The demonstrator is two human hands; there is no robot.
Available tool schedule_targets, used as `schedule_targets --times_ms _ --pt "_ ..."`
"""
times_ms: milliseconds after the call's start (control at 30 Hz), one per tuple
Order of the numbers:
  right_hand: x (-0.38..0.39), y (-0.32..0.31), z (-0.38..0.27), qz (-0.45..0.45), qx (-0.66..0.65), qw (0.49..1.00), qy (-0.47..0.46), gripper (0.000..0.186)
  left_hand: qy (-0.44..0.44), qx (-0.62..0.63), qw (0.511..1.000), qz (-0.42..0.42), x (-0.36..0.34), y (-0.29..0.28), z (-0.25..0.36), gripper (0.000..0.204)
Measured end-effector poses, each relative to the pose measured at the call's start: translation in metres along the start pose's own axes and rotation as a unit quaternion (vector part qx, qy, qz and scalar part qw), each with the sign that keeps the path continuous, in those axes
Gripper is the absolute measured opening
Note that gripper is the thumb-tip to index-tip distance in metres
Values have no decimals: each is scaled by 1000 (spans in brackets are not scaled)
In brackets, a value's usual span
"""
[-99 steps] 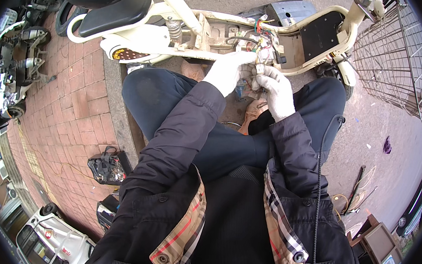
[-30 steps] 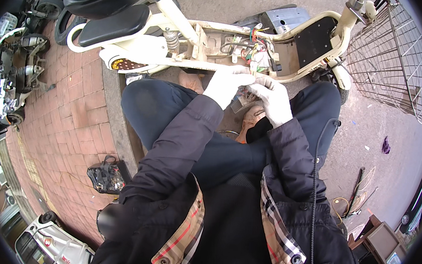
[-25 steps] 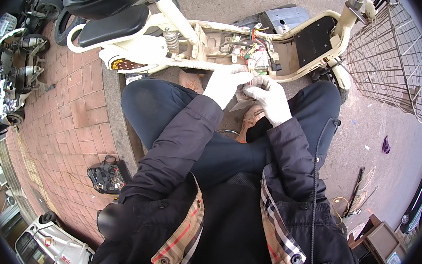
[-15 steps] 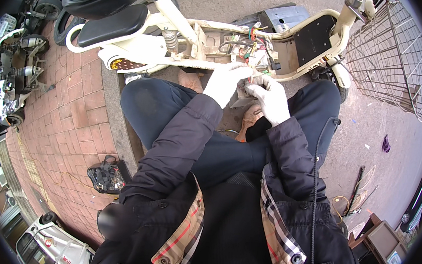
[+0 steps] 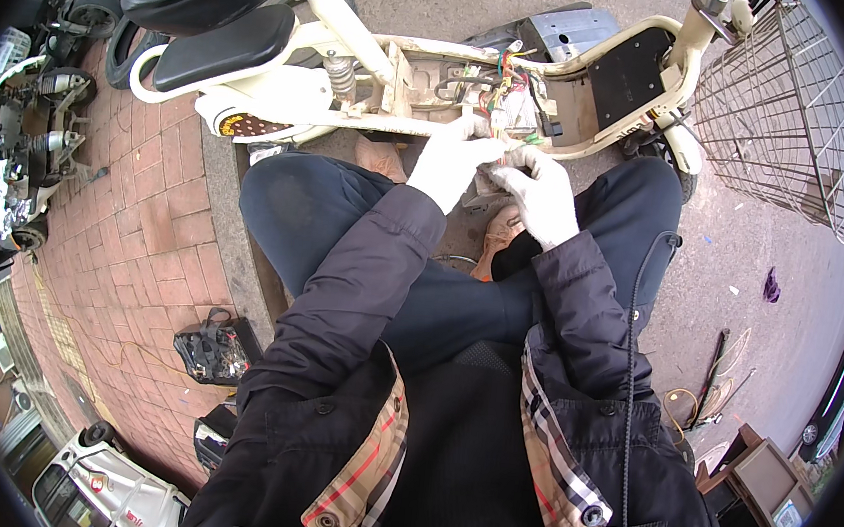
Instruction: The person repairs the wiring of a white electric scooter. They connect wires by hand, use a power drill to secure components, and wrap connections with electrical tape. The scooter remains open during the repair.
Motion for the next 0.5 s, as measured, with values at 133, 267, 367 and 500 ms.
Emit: schedule_targets --times_ms 133,267,367,500 --pt "0 -1 0 5 75 997 -24 19 8 -11 999 32 -1 1 2 20" --pt "0 0 1 19 94 994 -56 21 5 -14 1000 24 0 2 3 22" --pt "0 -1 4 25 85 995 -44 21 -9 -13 1000 12 0 1 2 20" --pt "2 -2 -1 39 108 992 -45 20 -6 -12 1000 -2 0 3 1 17"
Point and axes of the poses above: each hand's wrist, its own x-axis away from the middle knuckle, its own y-axis out of the palm, z = x × y, the point moved 7 cm from there along -x, towards the middle knuckle, and after that the axes turned 2 degrees about y, right-handed, at the moved point
